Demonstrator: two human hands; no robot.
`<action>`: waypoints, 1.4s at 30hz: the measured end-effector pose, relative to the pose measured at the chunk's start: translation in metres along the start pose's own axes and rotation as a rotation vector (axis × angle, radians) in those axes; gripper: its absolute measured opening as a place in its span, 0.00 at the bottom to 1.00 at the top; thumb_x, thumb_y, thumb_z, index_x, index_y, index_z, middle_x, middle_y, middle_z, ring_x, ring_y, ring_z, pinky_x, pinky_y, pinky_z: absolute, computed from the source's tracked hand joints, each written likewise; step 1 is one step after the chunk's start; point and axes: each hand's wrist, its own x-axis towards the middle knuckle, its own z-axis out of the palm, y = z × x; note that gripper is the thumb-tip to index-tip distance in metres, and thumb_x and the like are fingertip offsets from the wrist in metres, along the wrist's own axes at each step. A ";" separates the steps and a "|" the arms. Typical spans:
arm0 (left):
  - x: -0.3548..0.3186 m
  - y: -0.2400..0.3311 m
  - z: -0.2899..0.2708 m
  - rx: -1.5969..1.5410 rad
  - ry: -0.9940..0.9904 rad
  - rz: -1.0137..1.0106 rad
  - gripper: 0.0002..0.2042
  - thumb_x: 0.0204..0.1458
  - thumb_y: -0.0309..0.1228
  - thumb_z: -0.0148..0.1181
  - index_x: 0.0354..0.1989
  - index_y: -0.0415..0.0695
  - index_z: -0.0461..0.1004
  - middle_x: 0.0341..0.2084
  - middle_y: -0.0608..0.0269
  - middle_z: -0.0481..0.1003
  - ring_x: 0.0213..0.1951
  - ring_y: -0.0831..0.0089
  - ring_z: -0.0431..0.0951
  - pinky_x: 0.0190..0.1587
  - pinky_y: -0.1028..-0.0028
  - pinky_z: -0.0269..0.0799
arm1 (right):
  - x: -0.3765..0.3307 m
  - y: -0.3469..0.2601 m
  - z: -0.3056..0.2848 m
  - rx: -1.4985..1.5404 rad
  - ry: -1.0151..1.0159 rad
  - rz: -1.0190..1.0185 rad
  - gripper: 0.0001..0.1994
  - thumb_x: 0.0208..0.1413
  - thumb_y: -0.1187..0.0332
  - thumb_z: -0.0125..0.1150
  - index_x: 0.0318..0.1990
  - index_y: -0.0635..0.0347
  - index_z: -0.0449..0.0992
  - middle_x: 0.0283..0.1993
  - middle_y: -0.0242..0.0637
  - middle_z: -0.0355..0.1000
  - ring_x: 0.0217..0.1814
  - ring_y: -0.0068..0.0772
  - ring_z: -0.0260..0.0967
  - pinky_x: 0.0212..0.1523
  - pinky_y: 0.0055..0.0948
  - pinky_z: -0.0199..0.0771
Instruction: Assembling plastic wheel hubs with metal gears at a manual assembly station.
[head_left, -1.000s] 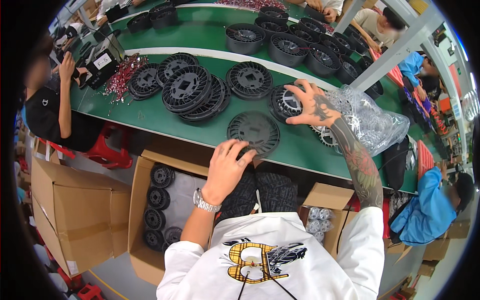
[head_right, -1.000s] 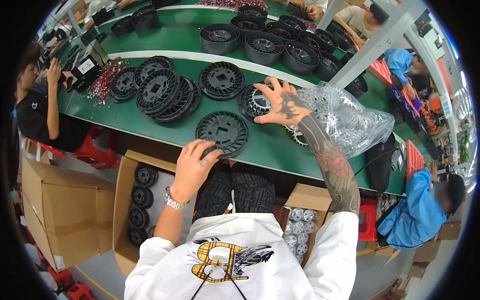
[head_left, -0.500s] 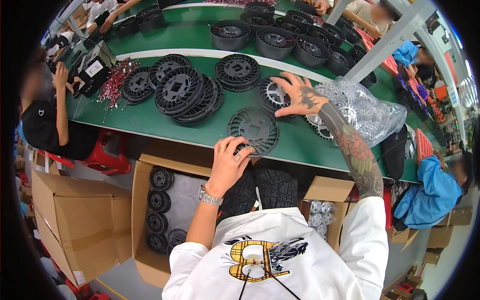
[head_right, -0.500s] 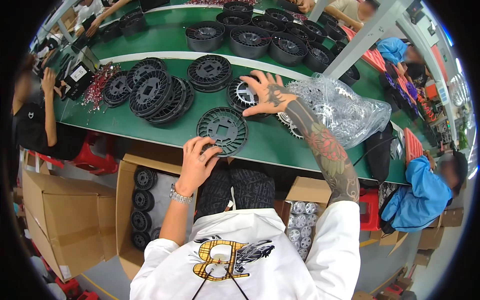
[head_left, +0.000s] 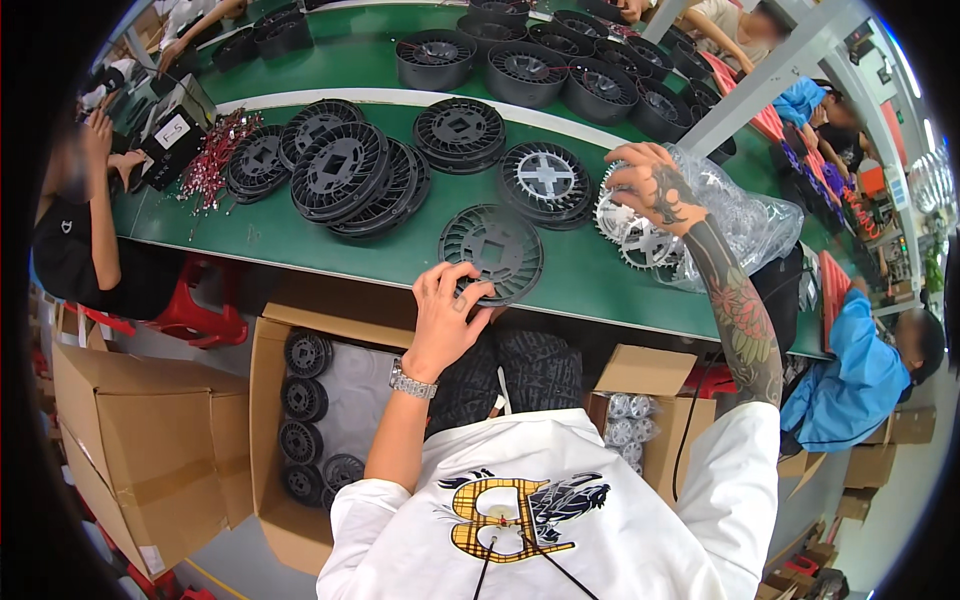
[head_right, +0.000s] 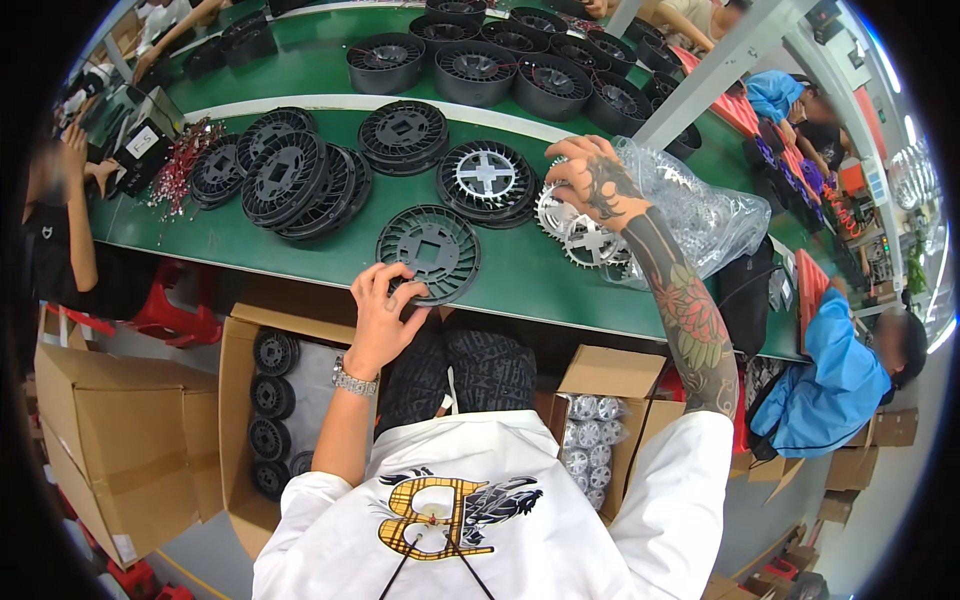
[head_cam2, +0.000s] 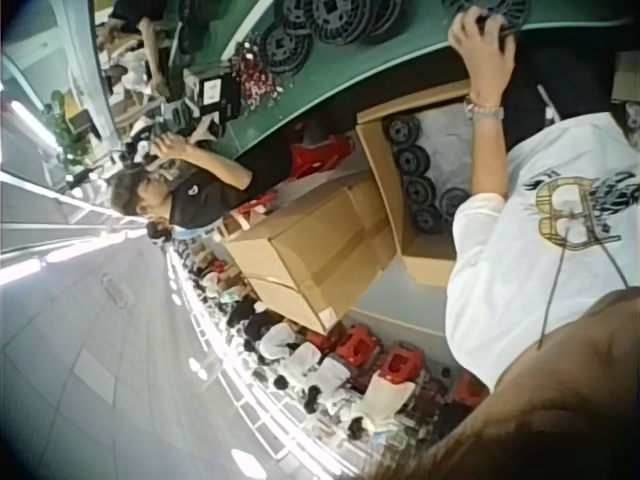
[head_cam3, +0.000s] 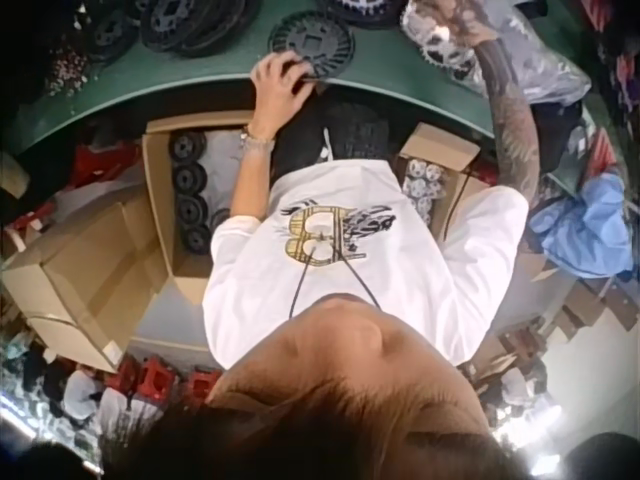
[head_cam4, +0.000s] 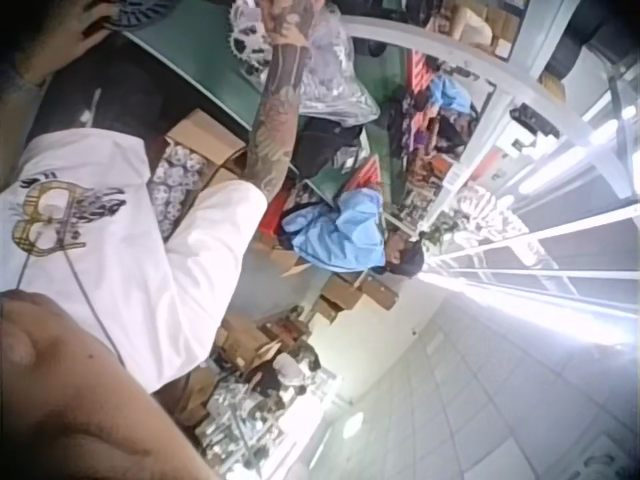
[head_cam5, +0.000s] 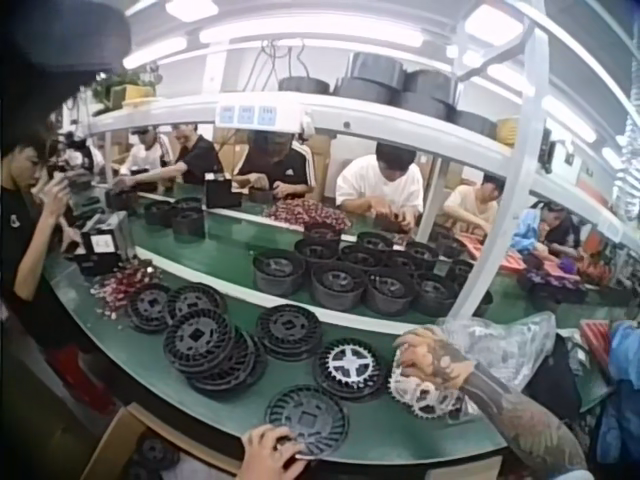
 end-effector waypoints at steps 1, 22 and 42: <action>0.000 0.000 0.000 0.001 0.001 0.000 0.19 0.41 0.27 0.74 0.43 0.55 0.77 0.52 0.66 0.70 0.60 0.54 0.64 0.63 0.53 0.54 | -0.001 -0.002 -0.006 0.010 -0.005 0.037 0.06 0.52 0.69 0.70 0.38 0.54 0.83 0.56 0.34 0.73 0.66 0.40 0.66 0.72 0.51 0.57; 0.001 0.001 -0.004 -0.029 0.016 0.011 0.17 0.44 0.36 0.76 0.41 0.53 0.77 0.52 0.65 0.70 0.60 0.54 0.64 0.62 0.54 0.56 | -0.102 -0.124 0.041 0.262 0.143 -0.141 0.11 0.50 0.70 0.73 0.41 0.58 0.81 0.43 0.35 0.77 0.44 0.40 0.75 0.43 0.37 0.76; -0.003 0.002 -0.015 -0.041 0.116 0.065 0.19 0.40 0.28 0.78 0.44 0.54 0.86 0.51 0.62 0.75 0.56 0.53 0.71 0.57 0.57 0.72 | -0.100 -0.130 0.040 0.257 0.114 0.344 0.08 0.50 0.70 0.73 0.33 0.61 0.79 0.33 0.39 0.72 0.37 0.49 0.74 0.37 0.43 0.75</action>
